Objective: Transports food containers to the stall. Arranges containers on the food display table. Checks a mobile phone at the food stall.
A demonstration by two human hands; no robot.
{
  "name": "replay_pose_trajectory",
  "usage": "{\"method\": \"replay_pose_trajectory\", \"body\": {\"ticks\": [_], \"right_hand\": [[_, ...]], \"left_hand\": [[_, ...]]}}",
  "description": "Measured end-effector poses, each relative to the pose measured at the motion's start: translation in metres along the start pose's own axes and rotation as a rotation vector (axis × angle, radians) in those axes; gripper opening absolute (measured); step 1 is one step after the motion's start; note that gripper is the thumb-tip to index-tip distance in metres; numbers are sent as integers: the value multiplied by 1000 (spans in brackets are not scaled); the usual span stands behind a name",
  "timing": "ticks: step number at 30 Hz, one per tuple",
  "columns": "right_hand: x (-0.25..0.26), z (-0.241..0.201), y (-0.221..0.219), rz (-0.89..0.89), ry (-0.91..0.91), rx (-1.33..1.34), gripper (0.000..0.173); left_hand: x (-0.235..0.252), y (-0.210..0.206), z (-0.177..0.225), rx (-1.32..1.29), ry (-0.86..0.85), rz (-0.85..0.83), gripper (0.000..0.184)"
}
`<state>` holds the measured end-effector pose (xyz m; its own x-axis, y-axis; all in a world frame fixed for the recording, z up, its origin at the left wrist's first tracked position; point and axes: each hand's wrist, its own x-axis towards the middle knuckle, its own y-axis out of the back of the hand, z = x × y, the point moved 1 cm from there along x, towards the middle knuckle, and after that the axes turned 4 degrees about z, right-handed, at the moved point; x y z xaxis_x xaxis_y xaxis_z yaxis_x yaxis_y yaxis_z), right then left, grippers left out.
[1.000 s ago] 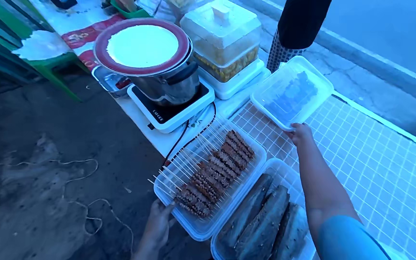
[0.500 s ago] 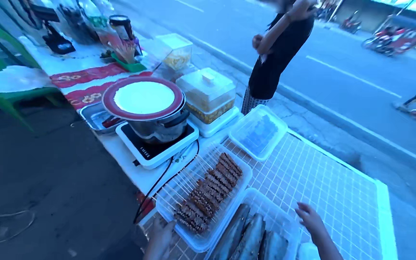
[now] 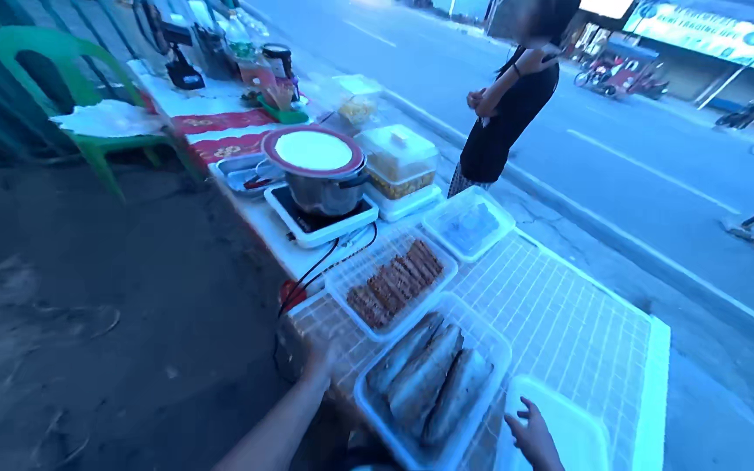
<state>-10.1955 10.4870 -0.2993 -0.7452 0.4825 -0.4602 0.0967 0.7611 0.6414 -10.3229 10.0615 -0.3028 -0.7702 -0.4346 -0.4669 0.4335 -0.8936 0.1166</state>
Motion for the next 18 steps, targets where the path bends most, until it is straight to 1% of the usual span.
{"method": "replay_pose_trajectory", "body": {"ticks": [2,3,5,6,8,10,12,14,16,18], "right_hand": [[-22,10,-17,-39,-62,165,78],[-38,12,-25,-65,-123,229,77],[-61,13,-37,-143,-218,325,71],[-68,13,-43,-201,-238,370,66],[-81,13,-60,-337,-251,431,57],[-87,8,-79,-398,-252,482,51],[-86,1,-94,-368,-240,519,47],[-84,-3,-104,-291,-247,544,41],[-82,-7,-107,-232,-258,557,41],[-85,-7,-107,-194,-265,550,42]], "left_hand": [[-31,21,-7,44,-32,4,64],[-46,31,-13,50,-12,7,62],[-69,46,-27,55,36,28,58],[-80,54,-35,61,54,27,56],[-101,73,-55,106,87,2,55],[-119,94,-76,203,139,-47,56],[-135,114,-99,348,212,-119,60],[-147,135,-119,488,261,-191,63],[-152,153,-134,596,270,-248,65],[-154,170,-146,662,268,-267,66]]}}
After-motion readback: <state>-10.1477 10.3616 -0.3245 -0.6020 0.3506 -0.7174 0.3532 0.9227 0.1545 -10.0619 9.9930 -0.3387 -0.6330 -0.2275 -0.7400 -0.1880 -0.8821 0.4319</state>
